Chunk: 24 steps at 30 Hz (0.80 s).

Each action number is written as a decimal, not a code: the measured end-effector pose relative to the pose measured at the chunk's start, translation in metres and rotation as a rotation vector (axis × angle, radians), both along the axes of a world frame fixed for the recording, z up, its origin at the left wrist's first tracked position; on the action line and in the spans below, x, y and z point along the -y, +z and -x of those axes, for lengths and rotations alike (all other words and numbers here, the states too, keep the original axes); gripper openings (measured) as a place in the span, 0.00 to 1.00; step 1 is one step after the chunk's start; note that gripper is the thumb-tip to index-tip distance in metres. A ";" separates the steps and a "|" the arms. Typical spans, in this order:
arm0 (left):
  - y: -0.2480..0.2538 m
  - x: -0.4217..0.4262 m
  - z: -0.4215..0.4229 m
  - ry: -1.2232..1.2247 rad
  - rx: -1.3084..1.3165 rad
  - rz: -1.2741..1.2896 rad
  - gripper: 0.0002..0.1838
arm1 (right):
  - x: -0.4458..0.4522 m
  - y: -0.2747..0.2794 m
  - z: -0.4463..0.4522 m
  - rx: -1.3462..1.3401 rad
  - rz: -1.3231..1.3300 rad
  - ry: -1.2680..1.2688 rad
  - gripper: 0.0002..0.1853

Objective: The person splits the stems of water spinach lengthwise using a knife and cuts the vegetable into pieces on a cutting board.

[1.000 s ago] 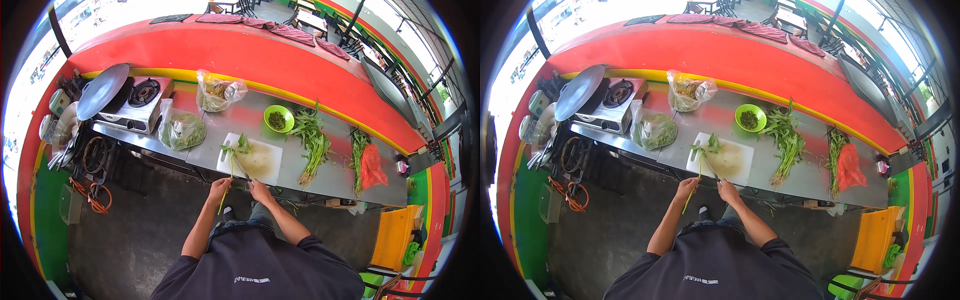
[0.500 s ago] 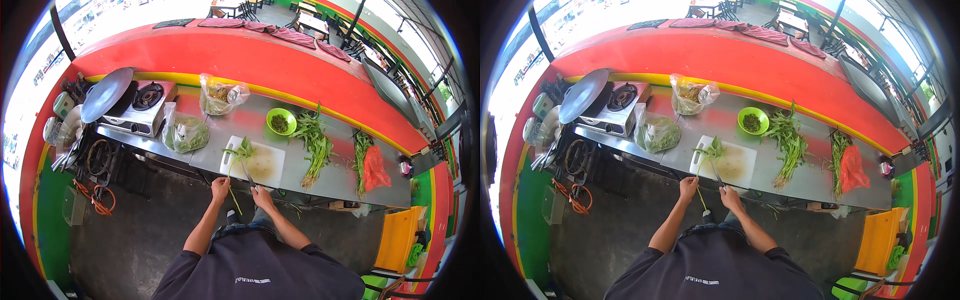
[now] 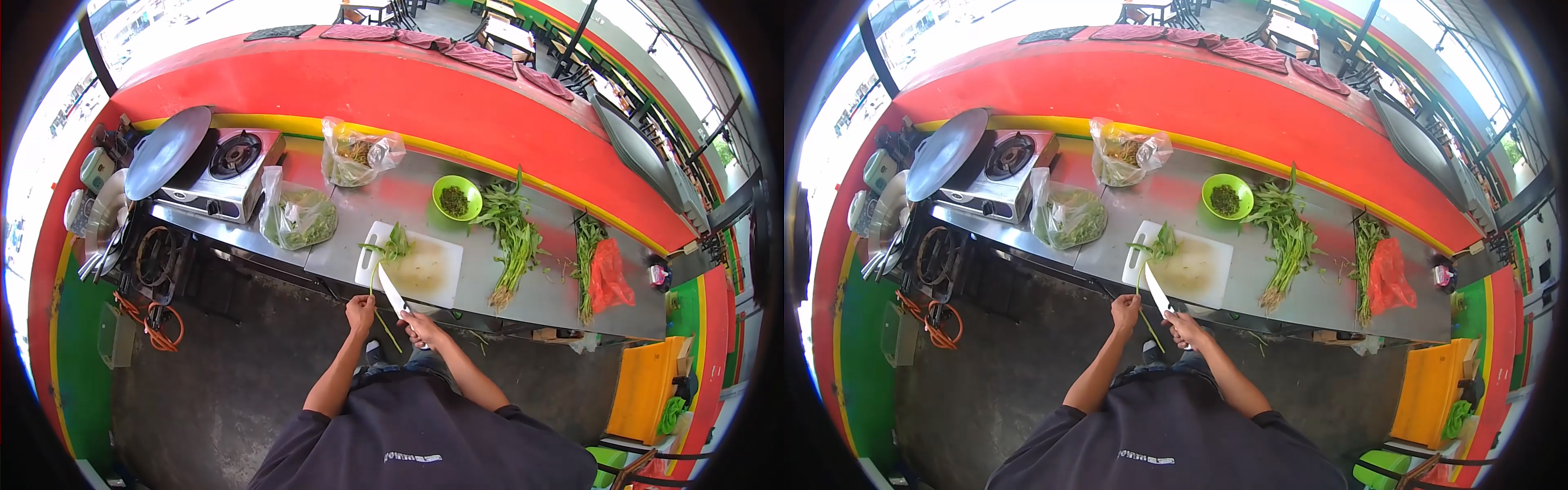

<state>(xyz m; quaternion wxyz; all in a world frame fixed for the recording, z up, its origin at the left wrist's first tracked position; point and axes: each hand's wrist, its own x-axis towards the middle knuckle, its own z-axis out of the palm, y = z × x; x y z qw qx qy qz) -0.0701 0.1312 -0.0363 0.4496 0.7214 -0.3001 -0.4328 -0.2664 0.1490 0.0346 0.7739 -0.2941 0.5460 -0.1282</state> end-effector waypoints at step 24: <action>0.003 -0.004 -0.006 -0.053 0.181 0.093 0.13 | 0.008 0.001 -0.010 0.322 -0.301 -0.086 0.25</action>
